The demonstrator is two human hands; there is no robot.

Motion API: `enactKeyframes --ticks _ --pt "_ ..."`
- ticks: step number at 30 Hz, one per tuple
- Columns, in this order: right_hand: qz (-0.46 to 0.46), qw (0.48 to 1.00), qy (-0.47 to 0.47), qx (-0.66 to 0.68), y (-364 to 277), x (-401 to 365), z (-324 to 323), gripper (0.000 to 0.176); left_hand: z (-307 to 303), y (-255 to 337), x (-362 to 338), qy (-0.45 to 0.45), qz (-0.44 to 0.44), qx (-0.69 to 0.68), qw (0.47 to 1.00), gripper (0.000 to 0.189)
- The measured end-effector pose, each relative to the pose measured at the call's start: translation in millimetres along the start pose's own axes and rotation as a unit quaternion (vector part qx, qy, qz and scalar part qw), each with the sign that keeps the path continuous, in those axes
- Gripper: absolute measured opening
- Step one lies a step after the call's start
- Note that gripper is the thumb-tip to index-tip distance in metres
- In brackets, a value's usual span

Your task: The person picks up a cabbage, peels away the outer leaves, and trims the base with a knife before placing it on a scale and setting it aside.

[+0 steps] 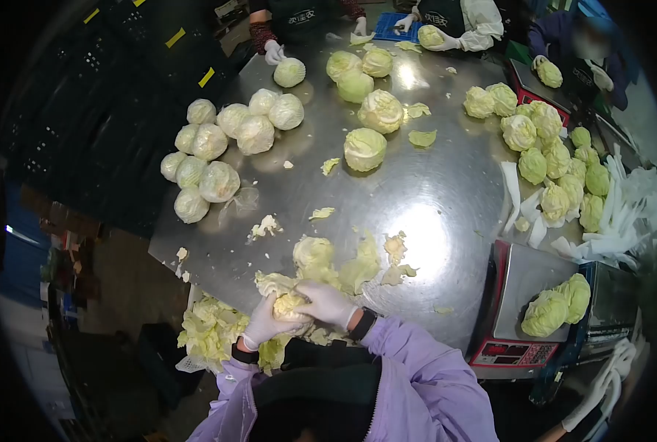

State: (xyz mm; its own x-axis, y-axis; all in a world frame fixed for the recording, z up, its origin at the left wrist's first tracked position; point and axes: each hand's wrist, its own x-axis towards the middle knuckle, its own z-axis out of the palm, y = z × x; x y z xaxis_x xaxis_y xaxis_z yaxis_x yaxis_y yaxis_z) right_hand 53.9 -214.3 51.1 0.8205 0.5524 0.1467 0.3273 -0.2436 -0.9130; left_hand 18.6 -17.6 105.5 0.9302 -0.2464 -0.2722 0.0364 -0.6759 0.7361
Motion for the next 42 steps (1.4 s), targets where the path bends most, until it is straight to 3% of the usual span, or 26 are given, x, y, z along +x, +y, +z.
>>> enactKeyframes --ticks 1,4,5,8,9,11,12,13,14,15,17,19,20,21,23,25,26,28,31,33,35,36,37,39,40,42 --pt "-0.003 1.000 -0.003 0.001 5.9 2.0 -1.6 0.034 -3.7 0.3 -1.3 -0.009 0.010 -0.024 1.000 0.073" --pt "0.314 0.928 -0.056 0.194 10.7 8.7 -30.4 0.028 -7.2 -4.3 -8.5 -0.020 0.027 -0.107 0.994 0.070" --pt "0.314 0.928 -0.057 0.193 10.7 5.2 -29.3 0.028 -7.6 -3.8 -8.7 -0.026 0.041 -0.164 0.985 0.068" --pt "0.018 0.999 0.018 0.028 3.2 -8.8 -15.2 0.033 -6.3 2.7 -10.7 -0.014 0.029 -0.146 0.989 0.066" --pt "0.022 0.999 0.016 0.028 -3.3 -11.1 -5.4 0.033 -3.6 0.5 -10.4 -0.016 0.026 -0.149 0.988 0.066" --pt "-0.024 0.999 0.006 -0.045 -10.9 -10.3 5.4 0.034 -2.5 -5.3 -4.8 -0.098 -0.080 -0.167 0.978 0.075" --pt "-0.047 0.999 0.007 -0.003 -0.8 -3.6 4.1 0.031 -6.0 -6.2 -4.2 -0.055 -0.018 -0.080 0.995 0.076" --pt "-0.051 0.999 0.007 -0.004 4.7 -2.1 -1.5 0.031 -7.1 -12.7 -4.6 -0.052 -0.017 -0.078 0.995 0.076" --pt "0.119 0.977 -0.016 0.178 6.7 -1.2 -12.3 0.030 -4.5 -25.2 -6.1 -0.051 -0.005 -0.104 0.993 0.078" --pt "0.283 0.892 -0.039 0.349 9.8 -2.1 -22.6 0.028 -2.5 -34.9 -7.9 -0.051 0.006 -0.129 0.990 0.080" --pt "0.289 0.885 -0.001 0.366 28.6 -7.7 -31.7 0.034 0.4 -41.6 -13.1 -0.048 0.002 -0.112 0.993 0.082" --pt "0.246 0.952 0.084 0.161 41.8 -11.9 -33.8 0.044 3.4 -35.0 -17.3 -0.021 0.005 -0.256 0.966 0.081" --pt "0.191 0.975 0.100 0.054 46.4 -14.7 -22.8 0.048 2.8 -31.2 -17.5 -0.023 0.006 -0.256 0.966 0.081" --pt "0.194 0.974 0.101 0.054 29.0 -10.8 -19.3 0.048 2.2 -27.2 -18.8 -0.030 -0.015 -0.246 0.969 0.082" --pt "0.017 0.995 0.089 -0.039 -5.4 -3.0 -6.7 0.044 3.1 -14.7 -21.1 -0.038 -0.036 -0.236 0.970 0.083" --pt "0.031 0.993 0.082 -0.078 -8.1 6.4 15.5 0.043 6.3 -0.2 -20.4 0.005 0.020 -0.097 0.995 0.087" --pt "0.044 0.989 0.075 -0.117 -4.7 9.9 22.9 0.041 5.4 -0.6 -21.0 0.005 0.020 -0.094 0.995 0.087" --pt "0.096 0.982 0.045 -0.156 27.8 18.8 23.8 0.041 6.8 -5.9 -23.1 0.102 0.113 0.026 0.988 0.091" --pt "0.219 0.953 -0.031 -0.209 86.7 17.0 9.7 0.045 10.9 -48.7 -40.4 0.084 0.151 0.112 0.979 0.096" --pt "0.220 0.956 -0.006 -0.192 91.3 6.7 -15.8 0.045 11.6 -52.9 -53.5 0.066 0.113 0.148 0.980 0.107" --pt "0.225 0.959 0.015 -0.174 76.5 1.2 -28.7 0.046 21.8 -62.6 -71.2 0.127 0.032 -0.087 0.988 0.115" --pt "0.190 0.965 0.078 -0.162 58.7 0.6 -38.9 0.048 27.1 -53.5 -80.0 0.127 0.016 -0.204 0.971 0.110" --pt "0.153 0.967 0.139 -0.150 43.3 -0.3 -47.3 0.049 37.6 -66.7 -87.4 0.127 0.015 -0.206 0.970 0.110" --pt "0.151 0.973 0.131 -0.118 23.7 0.1 -43.0 0.051 60.6 -92.3 -102.0 0.202 -0.247 -0.430 0.845 0.085" --pt "0.139 0.986 0.071 -0.060 15.7 -0.4 -33.0 0.048 65.7 -97.8 -109.8 0.206 -0.249 -0.432 0.842 0.085" --pt "0.125 0.992 0.009 0.001 3.7 -0.8 -9.1 0.046 64.3 -96.6 -121.9 0.068 -0.286 -0.673 0.678 0.066"
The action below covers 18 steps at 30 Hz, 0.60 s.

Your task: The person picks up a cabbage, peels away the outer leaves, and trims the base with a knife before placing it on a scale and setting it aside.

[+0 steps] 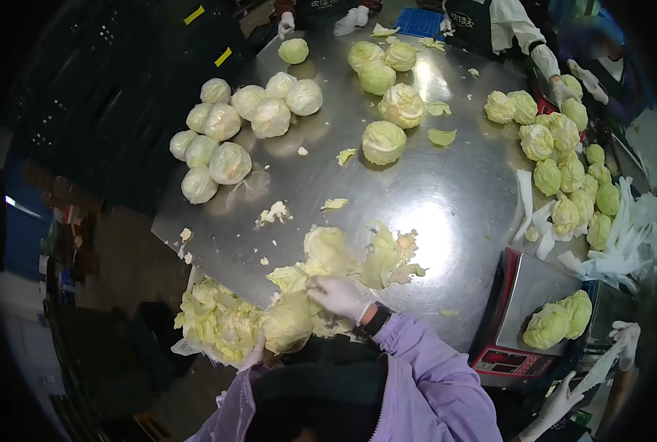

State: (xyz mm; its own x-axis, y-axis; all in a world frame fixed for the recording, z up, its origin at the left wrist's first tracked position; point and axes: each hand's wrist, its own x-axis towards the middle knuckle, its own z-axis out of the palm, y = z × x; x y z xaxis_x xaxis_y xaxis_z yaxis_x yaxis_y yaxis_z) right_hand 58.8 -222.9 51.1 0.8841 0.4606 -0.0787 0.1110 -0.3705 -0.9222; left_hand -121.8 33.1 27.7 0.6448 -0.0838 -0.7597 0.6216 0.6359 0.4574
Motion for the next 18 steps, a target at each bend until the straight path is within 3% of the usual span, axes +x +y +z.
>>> enactKeyframes --ticks 2,3,4,5,7,8,9,10,11,13,14,18 --pt "0.172 0.960 -0.209 0.076 -8.1 -4.7 22.3 0.044 -10.2 2.5 3.6 -0.017 0.007 0.069 0.997 0.061" --pt "0.168 0.959 -0.214 0.074 -7.6 -9.0 29.8 0.044 5.5 12.6 -1.0 -0.037 0.012 0.140 0.989 0.057" --pt "0.133 0.970 -0.195 0.053 -5.7 -11.9 37.3 0.046 27.1 13.2 -6.0 0.024 0.033 0.119 0.992 0.057" --pt "0.098 0.980 -0.172 0.032 -3.1 -13.4 43.5 0.047 48.6 16.5 -6.6 0.024 0.038 0.118 0.992 0.057" --pt "0.082 0.983 -0.145 0.072 6.6 -18.8 37.7 0.046 76.4 20.8 -3.7 -0.034 0.256 0.210 0.943 0.064" --pt "0.125 0.963 -0.142 0.192 9.6 -22.4 29.2 0.044 85.1 23.8 -2.9 -0.040 0.253 0.209 0.944 0.064" --pt "0.167 0.927 -0.135 0.308 12.3 -27.3 22.1 0.043 93.0 24.6 -2.0 0.025 0.355 0.383 0.853 0.071" --pt "0.193 0.923 -0.127 0.307 18.2 -32.2 18.0 0.042 100.6 23.9 1.9 0.088 0.441 0.532 0.717 0.077" --pt "0.197 0.925 -0.123 0.300 21.3 -36.7 13.6 0.042 106.7 24.2 9.0 0.083 0.442 0.526 0.722 0.077" --pt "0.223 0.929 -0.081 0.283 26.8 -45.3 7.6 0.045 110.4 28.2 28.1 0.026 0.536 0.680 0.499 0.095" --pt "0.201 0.923 -0.039 0.326 24.8 -49.4 7.1 0.044 113.6 35.5 32.1 -0.007 0.500 0.659 0.562 0.096" --pt "0.223 0.900 -0.011 0.375 22.1 -67.8 -11.1 0.039 130.4 32.4 33.0 0.072 0.465 0.691 0.549 0.102"
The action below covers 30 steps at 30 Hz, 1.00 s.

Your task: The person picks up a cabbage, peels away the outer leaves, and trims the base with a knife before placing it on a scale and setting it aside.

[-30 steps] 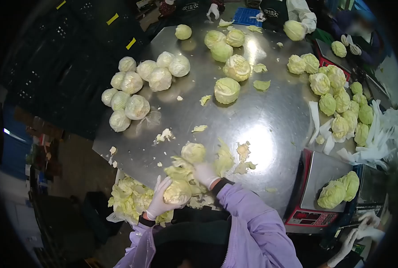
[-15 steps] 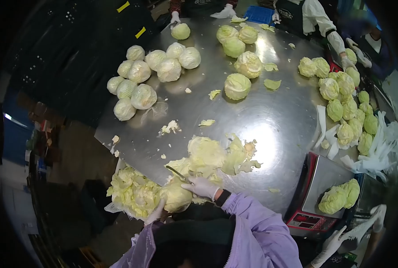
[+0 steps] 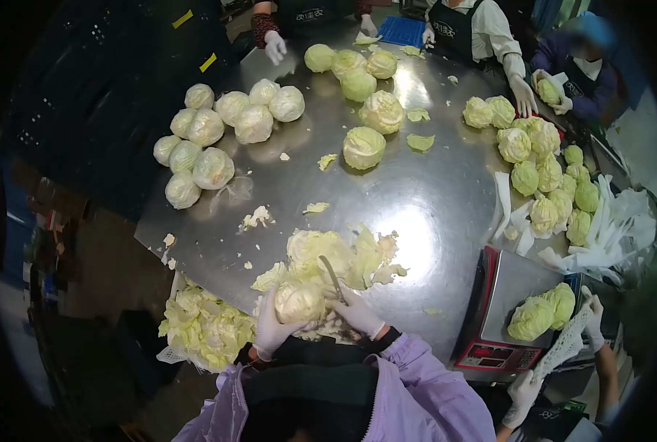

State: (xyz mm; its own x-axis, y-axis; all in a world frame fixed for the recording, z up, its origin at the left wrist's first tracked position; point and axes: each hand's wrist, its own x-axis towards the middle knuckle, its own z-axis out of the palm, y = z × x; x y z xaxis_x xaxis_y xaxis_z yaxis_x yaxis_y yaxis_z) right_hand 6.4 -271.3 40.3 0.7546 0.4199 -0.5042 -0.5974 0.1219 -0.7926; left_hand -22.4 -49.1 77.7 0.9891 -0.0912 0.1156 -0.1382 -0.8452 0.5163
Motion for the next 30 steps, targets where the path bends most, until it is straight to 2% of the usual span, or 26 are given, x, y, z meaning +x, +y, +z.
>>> enactKeyframes --ticks 2,3,5,6,8,9,11,12,14,16,17,19,20,22,26,27,28,30 --pt "-0.027 0.987 0.034 -0.158 -1.4 -4.2 -12.9 0.040 11.1 -3.6 2.7 -0.042 -0.118 -0.241 0.962 0.101" --pt "-0.025 0.987 0.035 -0.156 -1.1 -6.9 -14.9 0.040 16.5 -3.6 2.5 -0.044 -0.119 -0.241 0.962 0.101" --pt "-0.169 0.909 0.103 -0.368 -12.8 -17.8 -12.8 0.039 21.3 7.4 13.1 -0.037 -0.155 -0.205 0.966 0.103" --pt "-0.281 0.867 0.150 -0.383 -7.2 -15.5 -8.2 0.038 23.7 12.5 17.6 -0.039 -0.155 -0.207 0.965 0.103" --pt "-0.294 0.853 0.167 -0.398 -12.9 -19.4 6.0 0.038 28.0 22.7 24.3 -0.046 -0.074 -0.083 0.993 0.103" --pt "-0.311 0.838 0.182 -0.410 -15.3 -21.0 9.9 0.039 28.5 27.2 25.4 -0.049 -0.072 -0.087 0.992 0.103" --pt "-0.289 0.836 0.184 -0.428 -17.1 -21.3 8.2 0.041 29.7 33.9 27.6 -0.044 -0.074 -0.096 0.992 0.103" --pt "-0.301 0.820 0.177 -0.454 -19.9 -22.5 7.2 0.045 35.2 31.6 29.4 -0.045 -0.073 -0.097 0.992 0.103" --pt "-0.308 0.806 0.171 -0.476 -25.5 -24.0 9.6 0.048 42.8 25.7 31.9 -0.008 -0.118 -0.226 0.967 0.101" --pt "-0.196 0.823 0.157 -0.510 -33.0 -23.8 12.3 0.052 40.1 28.4 33.4 -0.022 -0.090 -0.177 0.980 0.099" --pt "-0.196 0.822 0.159 -0.511 -34.4 -20.5 10.3 0.052 38.7 31.9 38.0 -0.026 -0.061 -0.130 0.989 0.097" --pt "-0.135 0.838 0.141 -0.510 -31.3 -10.9 5.7 0.057 43.2 32.9 39.1 -0.017 -0.044 -0.111 0.993 0.096" --pt "-0.134 0.838 0.141 -0.510 -29.1 -7.2 4.2 0.057 44.9 32.9 38.7 -0.010 -0.029 -0.090 0.995 0.094" --pt "-0.215 0.845 0.166 -0.461 -24.3 -3.8 1.8 0.053 47.2 32.9 38.1 -0.011 -0.029 -0.083 0.996 0.094" --pt "-0.188 0.845 0.165 -0.473 -30.8 0.3 1.8 0.048 50.1 39.0 41.0 0.005 -0.003 -0.036 0.999 0.093" --pt "-0.198 0.830 0.185 -0.487 -27.9 3.1 1.2 0.047 48.8 41.2 43.1 0.004 0.001 -0.037 0.999 0.093" --pt "-0.209 0.815 0.205 -0.500 -25.5 5.7 -0.4 0.046 46.3 43.1 45.6 -0.011 -0.013 -0.039 0.999 0.093" --pt "-0.204 0.818 0.212 -0.495 -24.6 10.5 -6.5 0.043 39.7 48.0 50.4 -0.027 -0.023 -0.039 0.999 0.093"
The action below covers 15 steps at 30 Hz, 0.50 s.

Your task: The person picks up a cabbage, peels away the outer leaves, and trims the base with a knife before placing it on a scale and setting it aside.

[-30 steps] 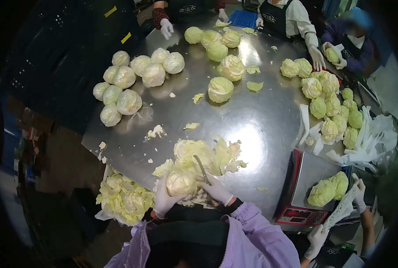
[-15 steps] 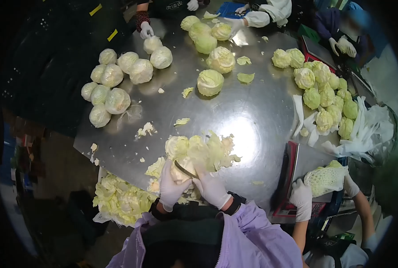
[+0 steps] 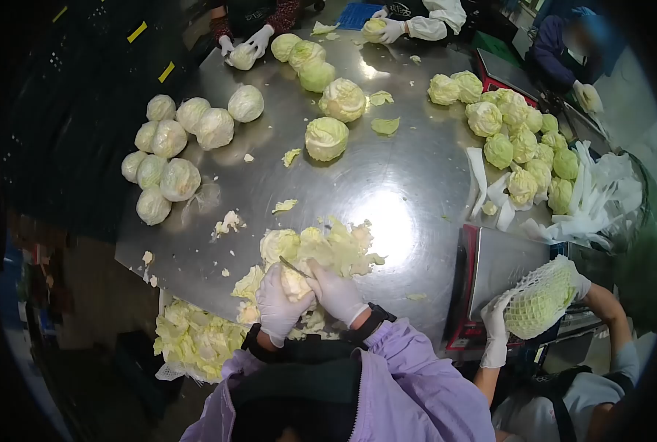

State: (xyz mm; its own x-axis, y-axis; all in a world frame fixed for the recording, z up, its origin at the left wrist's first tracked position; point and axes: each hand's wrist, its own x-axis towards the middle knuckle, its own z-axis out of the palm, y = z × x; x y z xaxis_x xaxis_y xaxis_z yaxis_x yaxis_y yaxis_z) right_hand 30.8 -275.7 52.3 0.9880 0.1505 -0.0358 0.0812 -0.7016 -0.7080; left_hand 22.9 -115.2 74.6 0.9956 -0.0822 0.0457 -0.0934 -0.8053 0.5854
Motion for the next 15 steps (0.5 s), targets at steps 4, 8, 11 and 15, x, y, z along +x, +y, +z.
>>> enactKeyframes --ticks 4,8,11,15 --pt "0.066 0.997 -0.025 0.010 15.0 12.4 -16.0 0.032 -3.4 0.3 -1.2 -0.030 0.008 0.000 1.000 0.094" --pt "0.026 0.999 0.028 0.024 63.2 20.9 -0.5 0.031 -20.6 -22.4 1.2 -0.059 -0.003 -0.077 0.995 0.093" --pt "0.010 0.997 0.028 0.067 90.4 20.5 24.9 0.033 -40.8 -69.3 -1.8 -0.136 0.003 -0.302 0.944 0.088" --pt "0.065 0.983 -0.081 0.150 68.6 26.5 28.4 0.035 -48.1 -114.0 -41.6 -0.148 -0.086 -0.423 0.890 0.092"
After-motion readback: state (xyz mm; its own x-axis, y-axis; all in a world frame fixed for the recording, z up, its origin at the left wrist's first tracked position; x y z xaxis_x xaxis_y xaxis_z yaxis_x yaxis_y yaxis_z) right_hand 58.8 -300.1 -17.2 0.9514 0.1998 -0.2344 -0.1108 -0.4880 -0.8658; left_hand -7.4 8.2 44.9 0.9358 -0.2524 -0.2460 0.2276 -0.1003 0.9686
